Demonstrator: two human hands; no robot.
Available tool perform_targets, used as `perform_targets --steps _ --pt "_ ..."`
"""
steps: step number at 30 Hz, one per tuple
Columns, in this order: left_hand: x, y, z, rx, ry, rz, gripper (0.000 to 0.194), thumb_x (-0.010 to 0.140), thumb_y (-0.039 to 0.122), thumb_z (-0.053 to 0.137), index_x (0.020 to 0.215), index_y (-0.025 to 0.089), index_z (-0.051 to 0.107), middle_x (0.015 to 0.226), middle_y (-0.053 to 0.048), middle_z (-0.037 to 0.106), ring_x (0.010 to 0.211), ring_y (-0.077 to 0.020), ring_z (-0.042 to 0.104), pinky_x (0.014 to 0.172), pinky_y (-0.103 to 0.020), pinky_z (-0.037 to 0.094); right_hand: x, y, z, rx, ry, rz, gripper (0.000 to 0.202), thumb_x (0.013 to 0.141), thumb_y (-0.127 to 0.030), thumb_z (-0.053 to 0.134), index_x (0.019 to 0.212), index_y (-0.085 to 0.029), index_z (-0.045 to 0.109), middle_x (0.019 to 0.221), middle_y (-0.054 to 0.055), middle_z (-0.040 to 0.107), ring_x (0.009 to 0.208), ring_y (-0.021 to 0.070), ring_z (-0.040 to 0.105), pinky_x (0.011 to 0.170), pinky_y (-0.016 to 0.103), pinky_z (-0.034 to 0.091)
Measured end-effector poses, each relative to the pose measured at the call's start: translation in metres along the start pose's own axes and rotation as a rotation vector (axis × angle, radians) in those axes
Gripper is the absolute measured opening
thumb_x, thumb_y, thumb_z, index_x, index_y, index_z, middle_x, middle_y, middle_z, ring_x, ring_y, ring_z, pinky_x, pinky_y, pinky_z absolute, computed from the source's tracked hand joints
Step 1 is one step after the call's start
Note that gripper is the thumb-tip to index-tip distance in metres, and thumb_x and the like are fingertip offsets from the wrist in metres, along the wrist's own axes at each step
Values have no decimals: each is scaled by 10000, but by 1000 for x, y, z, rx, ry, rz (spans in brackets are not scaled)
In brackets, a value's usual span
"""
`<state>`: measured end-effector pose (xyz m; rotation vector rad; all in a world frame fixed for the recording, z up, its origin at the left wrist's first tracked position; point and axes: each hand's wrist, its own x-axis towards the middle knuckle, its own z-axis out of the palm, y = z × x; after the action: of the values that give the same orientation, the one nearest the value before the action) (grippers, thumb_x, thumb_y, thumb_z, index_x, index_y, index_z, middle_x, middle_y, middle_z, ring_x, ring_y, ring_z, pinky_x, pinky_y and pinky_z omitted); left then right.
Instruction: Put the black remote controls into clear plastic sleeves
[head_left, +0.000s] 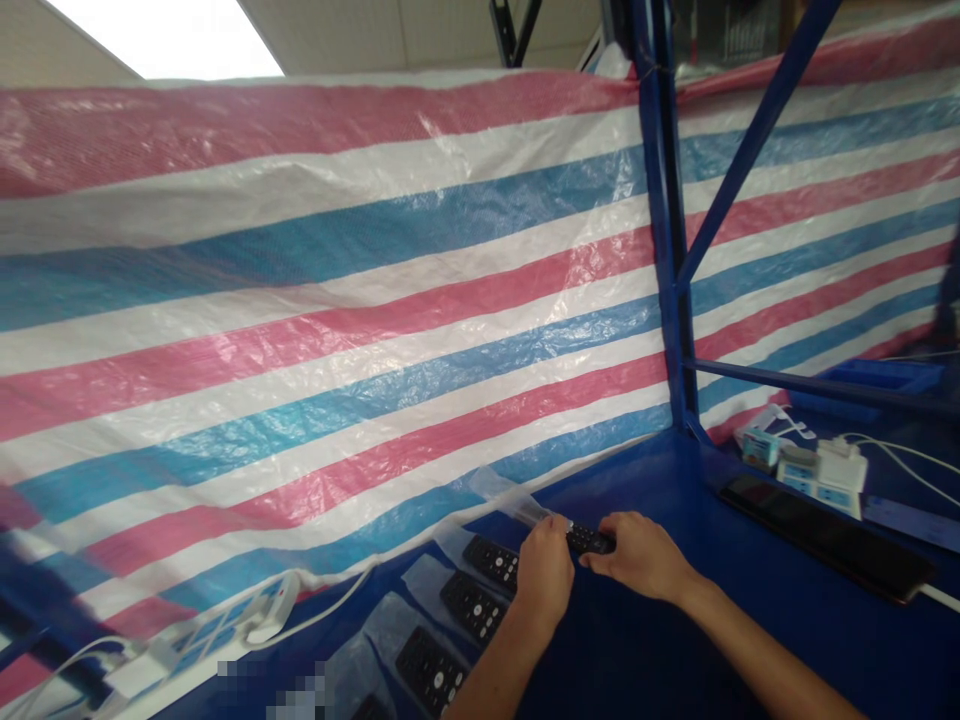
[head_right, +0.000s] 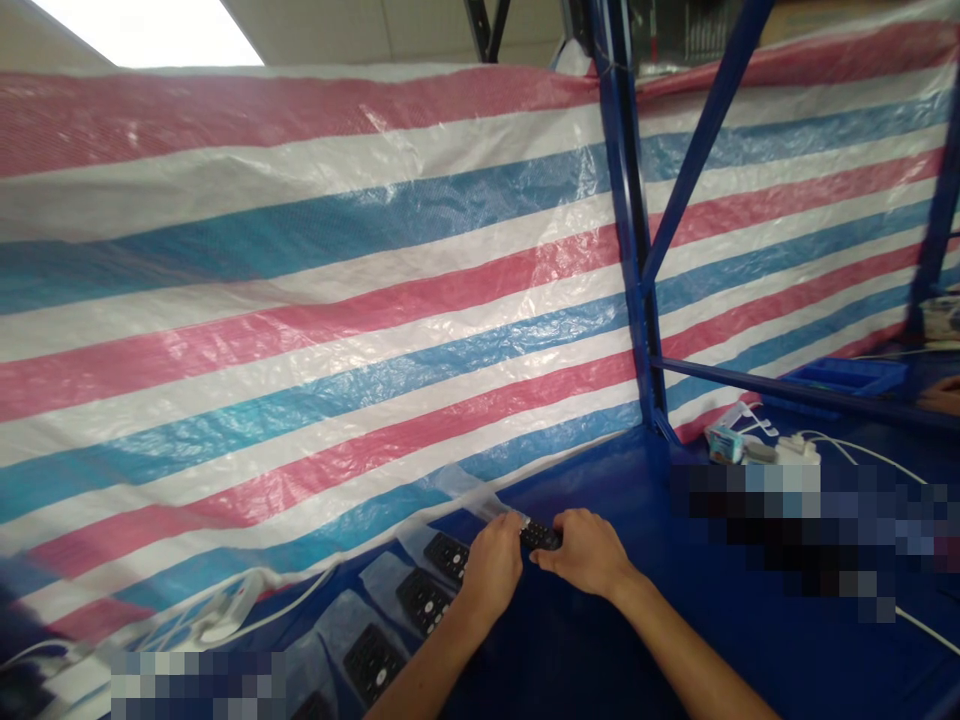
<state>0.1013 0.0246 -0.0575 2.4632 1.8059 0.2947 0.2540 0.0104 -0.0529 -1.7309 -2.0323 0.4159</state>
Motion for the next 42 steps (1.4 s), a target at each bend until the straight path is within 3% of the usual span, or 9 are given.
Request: perform_targets --steps 8,19,23,26,30,33,36,39,42 --pt "0 -13 -8 -65 50 13 298 942 135 299 894 178 590 946 -60 671 924 -179 610 797 -268 391 3 19 -9 388 -170 -259 246 748 -385 613 804 -170 718 715 -3 639 684 161 553 611 241 386" --pt "-18 -3 -14 -154 95 94 295 937 154 304 809 193 567 849 -44 656 819 -165 607 726 -261 388 2 12 -8 448 -147 -159 232 652 -363 686 589 -181 558 575 -51 527 594 117 485 537 216 336" --pt "-25 7 -17 -194 109 132 287 928 153 309 793 208 556 809 -30 642 780 -154 596 701 -254 386 4 7 -3 293 -58 -106 241 669 -331 675 568 -194 506 581 -48 545 597 117 497 533 217 317" --pt "-35 18 -16 -199 77 170 283 930 170 308 847 213 576 845 -33 647 800 -161 596 721 -261 398 3 -3 3 120 3 -20 162 691 -195 607 580 -202 489 611 -29 581 620 131 515 538 236 281" --pt "-48 29 -8 -130 31 86 340 906 104 285 1012 194 596 1003 -63 649 959 -194 589 831 -288 411 1 -12 5 43 24 37 142 700 -79 501 632 -203 519 668 15 614 654 167 544 559 264 261" --pt "-55 31 2 -119 -66 -31 409 878 51 266 1080 171 601 1084 -77 640 1048 -209 570 908 -303 410 -2 -4 -6 45 -62 -27 63 677 -154 604 691 -203 566 714 8 633 696 177 574 571 248 307" --pt "-64 30 10 -191 -151 -34 417 882 98 305 1186 175 580 1174 -85 618 1111 -221 553 967 -318 408 -2 7 -22 85 -174 -127 174 661 -194 663 830 -206 619 785 -14 661 728 152 607 604 214 385" --pt "-79 31 22 -261 -164 -13 475 887 200 395 1359 205 455 1321 -89 540 1212 -259 493 1002 -364 417 1 3 -23 48 -74 -128 176 825 -218 497 945 -197 624 886 20 684 804 155 632 690 231 431" --pt "-102 30 39 -244 -188 9 479 848 244 529 1325 259 499 1235 -90 601 1151 -285 538 932 -382 481 3 -17 -4 -119 7 -24 312 902 -398 425 893 -174 643 890 92 693 868 238 650 722 309 436"
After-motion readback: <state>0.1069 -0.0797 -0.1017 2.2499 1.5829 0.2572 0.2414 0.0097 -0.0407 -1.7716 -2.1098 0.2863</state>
